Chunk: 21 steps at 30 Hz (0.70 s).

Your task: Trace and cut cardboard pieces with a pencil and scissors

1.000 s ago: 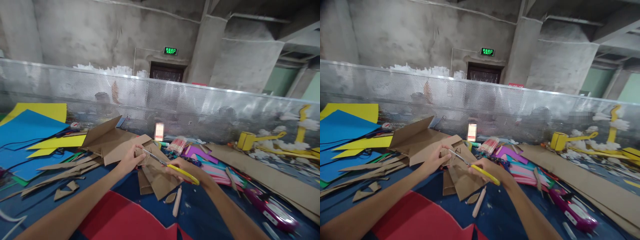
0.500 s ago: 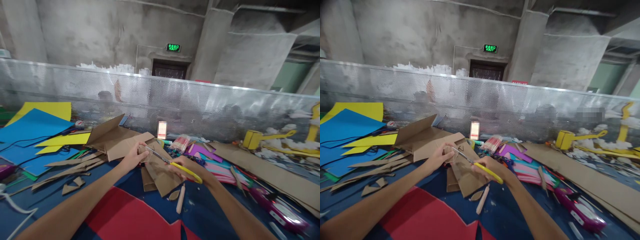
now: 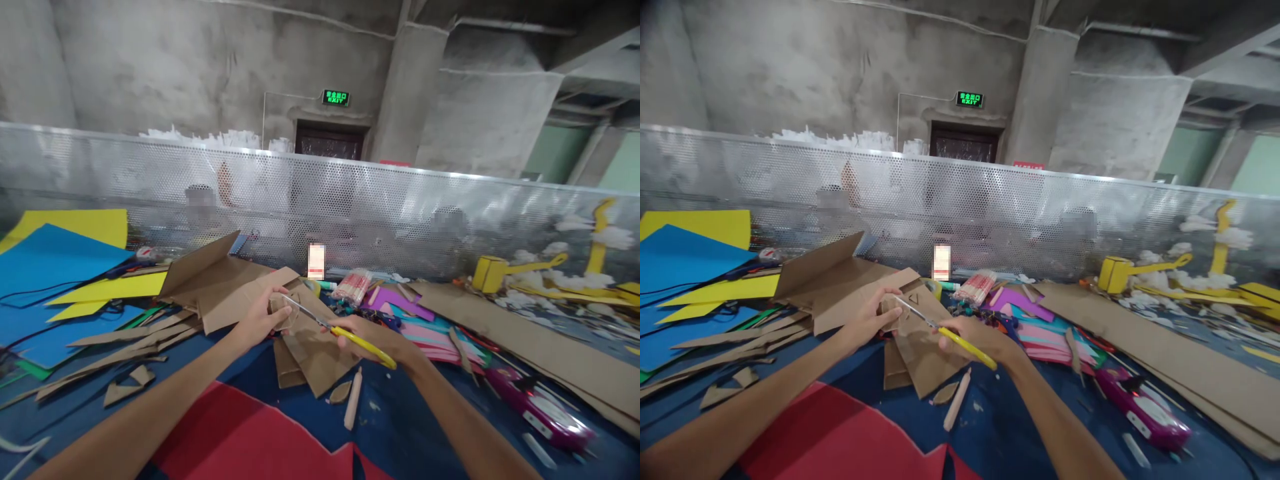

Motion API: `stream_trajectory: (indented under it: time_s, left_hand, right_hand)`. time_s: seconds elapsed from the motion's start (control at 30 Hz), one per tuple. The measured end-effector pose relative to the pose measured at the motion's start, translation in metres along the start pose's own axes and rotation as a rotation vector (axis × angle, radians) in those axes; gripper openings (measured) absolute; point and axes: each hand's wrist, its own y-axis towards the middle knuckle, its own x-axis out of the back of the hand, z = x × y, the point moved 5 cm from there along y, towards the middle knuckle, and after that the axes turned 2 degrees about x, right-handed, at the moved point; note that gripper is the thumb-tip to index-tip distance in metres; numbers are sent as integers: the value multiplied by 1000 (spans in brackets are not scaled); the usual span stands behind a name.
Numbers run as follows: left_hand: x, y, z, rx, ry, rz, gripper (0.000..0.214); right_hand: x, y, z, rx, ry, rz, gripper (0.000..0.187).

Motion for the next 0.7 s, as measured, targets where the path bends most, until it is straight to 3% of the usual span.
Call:
stream_trajectory:
  time_s: [0.2, 0.7]
  left_hand:
    - [0, -2, -2, 0, 25, -13, 48]
    - [2, 1, -1, -10, 28, 6, 49]
  right_hand:
    - [-1, 4, 2, -122, -4, -56, 41]
    - [2, 4, 12, -188, -146, -98, 43]
